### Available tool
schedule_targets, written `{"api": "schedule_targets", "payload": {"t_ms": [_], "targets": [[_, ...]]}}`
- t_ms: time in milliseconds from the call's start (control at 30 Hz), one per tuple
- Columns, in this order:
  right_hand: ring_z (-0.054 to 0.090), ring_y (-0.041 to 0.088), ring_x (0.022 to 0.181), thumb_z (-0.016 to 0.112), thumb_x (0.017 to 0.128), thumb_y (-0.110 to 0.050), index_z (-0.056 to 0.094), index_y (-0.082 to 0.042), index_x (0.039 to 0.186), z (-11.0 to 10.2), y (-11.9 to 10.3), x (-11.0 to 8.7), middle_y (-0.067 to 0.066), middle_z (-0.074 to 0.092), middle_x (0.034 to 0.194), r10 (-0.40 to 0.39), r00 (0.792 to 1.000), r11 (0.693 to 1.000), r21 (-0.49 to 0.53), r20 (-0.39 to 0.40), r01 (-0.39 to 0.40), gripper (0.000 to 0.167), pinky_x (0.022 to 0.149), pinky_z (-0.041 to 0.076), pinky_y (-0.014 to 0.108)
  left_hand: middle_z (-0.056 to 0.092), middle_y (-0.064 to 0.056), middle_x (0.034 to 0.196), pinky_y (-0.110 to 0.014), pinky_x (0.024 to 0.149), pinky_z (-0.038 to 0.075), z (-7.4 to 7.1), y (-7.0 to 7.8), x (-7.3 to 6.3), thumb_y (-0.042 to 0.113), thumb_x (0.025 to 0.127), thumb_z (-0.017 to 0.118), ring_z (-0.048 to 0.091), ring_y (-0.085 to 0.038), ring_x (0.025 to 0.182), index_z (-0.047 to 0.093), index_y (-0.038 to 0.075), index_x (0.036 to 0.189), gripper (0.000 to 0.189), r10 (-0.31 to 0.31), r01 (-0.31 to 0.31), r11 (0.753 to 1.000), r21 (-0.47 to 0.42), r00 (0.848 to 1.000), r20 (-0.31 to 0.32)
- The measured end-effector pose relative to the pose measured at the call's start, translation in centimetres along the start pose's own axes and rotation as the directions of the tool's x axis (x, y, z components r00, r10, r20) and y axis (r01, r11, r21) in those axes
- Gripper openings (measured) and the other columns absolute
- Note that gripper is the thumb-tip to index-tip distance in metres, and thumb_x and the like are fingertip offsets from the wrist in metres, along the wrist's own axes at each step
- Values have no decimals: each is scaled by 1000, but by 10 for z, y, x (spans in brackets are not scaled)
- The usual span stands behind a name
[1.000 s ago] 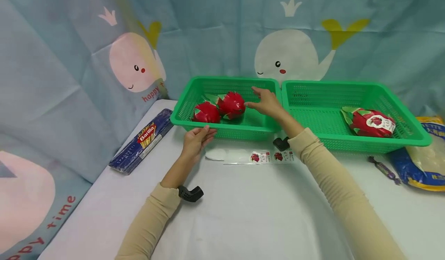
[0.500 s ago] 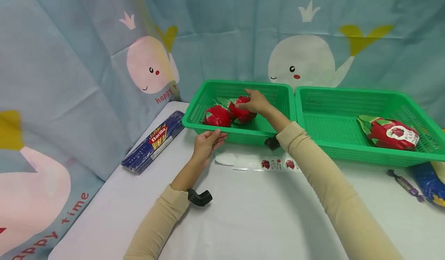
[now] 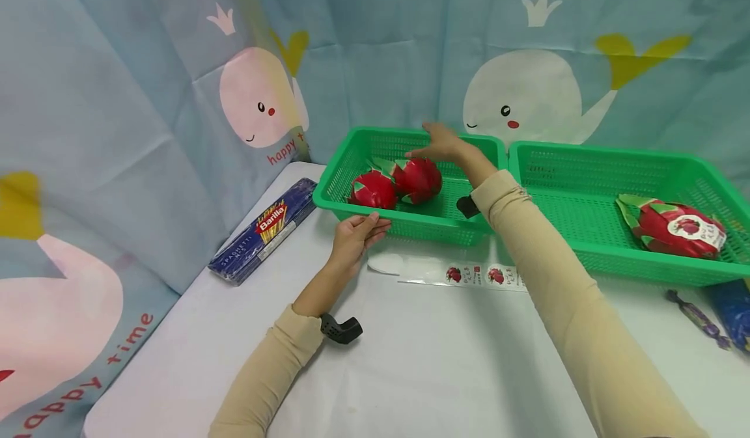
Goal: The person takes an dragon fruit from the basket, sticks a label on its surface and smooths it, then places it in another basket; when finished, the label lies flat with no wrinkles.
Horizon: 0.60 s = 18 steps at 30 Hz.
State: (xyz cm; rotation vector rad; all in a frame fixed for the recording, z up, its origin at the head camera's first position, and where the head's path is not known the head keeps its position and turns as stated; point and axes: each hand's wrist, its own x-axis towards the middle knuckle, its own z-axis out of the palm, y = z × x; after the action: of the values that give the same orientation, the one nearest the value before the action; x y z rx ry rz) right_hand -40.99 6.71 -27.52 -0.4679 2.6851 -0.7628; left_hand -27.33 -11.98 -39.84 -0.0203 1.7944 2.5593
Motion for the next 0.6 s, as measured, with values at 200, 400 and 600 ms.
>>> {"api": "schedule_targets", "payload": {"t_ms": [200,400,600], "targets": [[17,36,139,62,85,-40,-4,-7,148,26,29,9,18,10,153,28,988,999,-35,152,-23,97,107,31,51,70,3,78,-38,91,47,3,-4,-8,13,93,54,68,-9,81,56,-5,104,21,-25,25,999,26,1000,5],[30,37,130,71,79,-33,0,-9,148,39,45,11,19,20,148,-64,988,998,-12,143,66,102,96,43,50,71,3,78,-30,84,52,6,-3,-14,13,93,54,68,-9,81,55,-6,105,23,-15,14,1000,24,1000,13],[33,35,128,69,81,-27,8,-6,147,35,54,13,18,28,144,-108,989,990,102,98,98,93,97,42,49,71,3,79,-26,80,54,6,-1,-14,12,93,54,68,-10,81,56,-5,103,20,9,-9,1000,7,1000,4]]}}
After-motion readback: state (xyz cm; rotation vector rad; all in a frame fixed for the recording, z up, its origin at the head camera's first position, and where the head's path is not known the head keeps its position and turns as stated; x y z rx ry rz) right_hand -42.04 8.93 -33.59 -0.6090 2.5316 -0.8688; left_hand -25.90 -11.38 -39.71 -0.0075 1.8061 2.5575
